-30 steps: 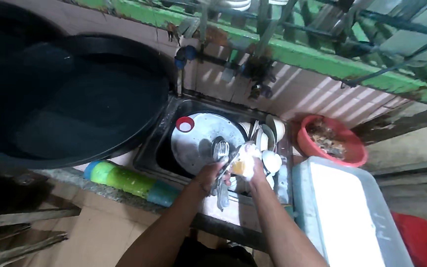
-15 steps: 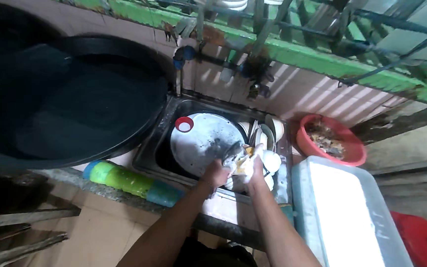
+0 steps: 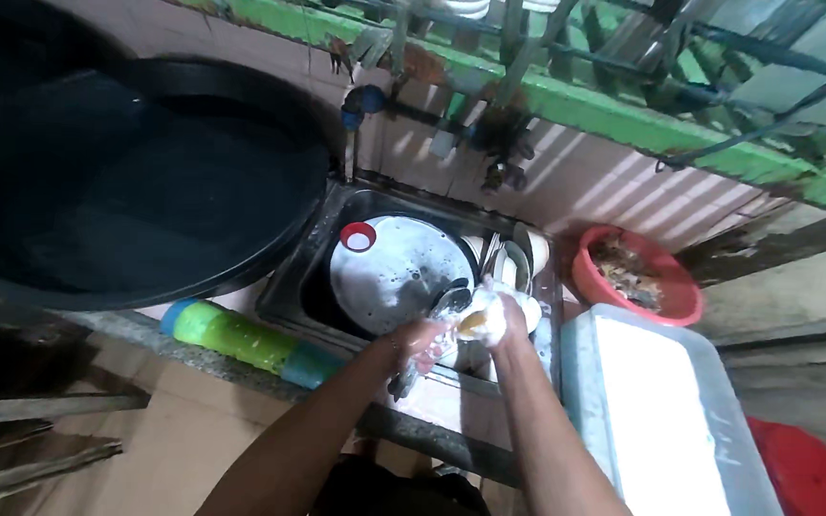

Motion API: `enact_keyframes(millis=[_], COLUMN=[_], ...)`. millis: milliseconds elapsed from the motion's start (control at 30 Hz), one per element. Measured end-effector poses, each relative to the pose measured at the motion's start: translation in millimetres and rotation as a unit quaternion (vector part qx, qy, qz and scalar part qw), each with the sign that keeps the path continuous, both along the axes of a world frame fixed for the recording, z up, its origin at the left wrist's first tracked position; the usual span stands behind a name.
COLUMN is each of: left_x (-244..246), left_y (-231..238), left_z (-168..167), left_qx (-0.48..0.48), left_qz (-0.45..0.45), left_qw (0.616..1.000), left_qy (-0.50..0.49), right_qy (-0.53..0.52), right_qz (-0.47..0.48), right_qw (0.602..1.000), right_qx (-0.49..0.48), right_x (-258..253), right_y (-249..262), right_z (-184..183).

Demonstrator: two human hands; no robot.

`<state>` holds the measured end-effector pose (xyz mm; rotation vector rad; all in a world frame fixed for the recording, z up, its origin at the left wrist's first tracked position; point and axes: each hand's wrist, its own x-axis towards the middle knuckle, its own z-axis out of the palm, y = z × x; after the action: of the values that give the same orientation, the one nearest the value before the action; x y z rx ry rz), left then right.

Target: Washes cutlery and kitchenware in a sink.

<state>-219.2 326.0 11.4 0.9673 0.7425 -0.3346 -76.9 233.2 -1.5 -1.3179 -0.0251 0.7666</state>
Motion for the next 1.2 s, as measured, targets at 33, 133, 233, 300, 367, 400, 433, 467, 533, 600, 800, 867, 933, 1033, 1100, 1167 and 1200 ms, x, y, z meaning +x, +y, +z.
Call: enact_keyframes(millis=[33, 133, 233, 300, 367, 400, 433, 467, 533, 600, 800, 867, 933, 1033, 1100, 1167, 1200], left_x=[-0.3, -5.5, -10.8, -10.1, -6.7, -2.8, 2.4, 7.4, 14.4, 11.4, -4.2, -5.1, -1.9, -3.5, -11.8, -18.8, -22.5], left_y=[2.6, 10.1, 11.6, 7.0, -2.5, -7.4, -12.6, -15.2, -12.2, -0.6, 26.1, 23.2, 12.1, -12.9, -36.0, -51.1, -56.3], left_z=[-5.8, -24.8, -20.1, -18.1, -10.5, -7.0, -5.0, -1.7, 1.2, -15.0, -32.9, -27.5, -23.3, 12.5, 48.3, 78.0, 93.4], left_qx=[-0.029, -0.082, 0.019, 0.086, 0.131, 0.172, 0.218, 0.253, 0.315, 0.342, 0.394, 0.368, 0.319, 0.342, 0.367, 0.359, 0.357], left_qz=[-0.011, 0.018, 0.077, 0.099, 0.116, 0.109, 0.103, 0.095, 0.074, 0.035, -0.039, 0.0, 0.058, 0.045, 0.009, -0.028, -0.05], left_qw=[0.999, 0.995, 0.997, 0.991, 0.984, 0.978, 0.97, 0.962, 0.945, 0.937, 0.915, 0.928, 0.946, 0.938, 0.929, 0.931, 0.931], left_qy=[-0.019, -0.058, 0.0, 0.019, 0.033, 0.038, 0.041, 0.043, 0.056, 0.063, 0.074, 0.067, 0.027, -0.03, -0.053, -0.064, -0.061], right_qy=[0.007, 0.025, 0.006, -0.006, -0.021, -0.042, -0.076, -0.109, -0.162, -0.206, -0.169, -0.19, -0.193, -0.249, -0.391, -0.365, -0.356], right_qz=[-0.001, 0.039, 0.043, -0.015, -0.06, -0.068, -0.064, -0.057, -0.016, 0.058, 0.109, 0.104, 0.13, 0.214, 0.248, 0.329, 0.344], right_qw=[1.0, 0.998, 0.997, 0.999, 0.997, 0.995, 0.992, 0.987, 0.976, 0.954, 0.945, 0.94, 0.93, 0.874, 0.79, 0.742, 0.727], right_qx=[0.0, -0.05, -0.06, -0.028, -0.039, -0.061, -0.08, -0.104, -0.148, -0.209, -0.257, -0.265, -0.286, -0.36, -0.402, -0.457, -0.475], right_x=[-3.0, -18.3, -9.8, -2.3, -3.4, -8.9, -18.0, -29.7, -49.1, -54.1, -20.9, 2.1, 26.0, 47.9, 57.8, 58.7, 59.8], right_y=[2.3, 1.3, -6.7, -5.8, 2.9, 8.2, 14.1, 19.9, 24.8, 17.3, 17.8, 31.6, 46.6, 58.1, 59.1, 65.1, 67.4], right_z=[-1.6, -4.1, -10.9, -6.2, -4.2, -4.2, -4.5, -4.1, -4.0, -7.0, -9.8, -18.8, -28.5, -48.1, -76.6, -42.2, -33.0])
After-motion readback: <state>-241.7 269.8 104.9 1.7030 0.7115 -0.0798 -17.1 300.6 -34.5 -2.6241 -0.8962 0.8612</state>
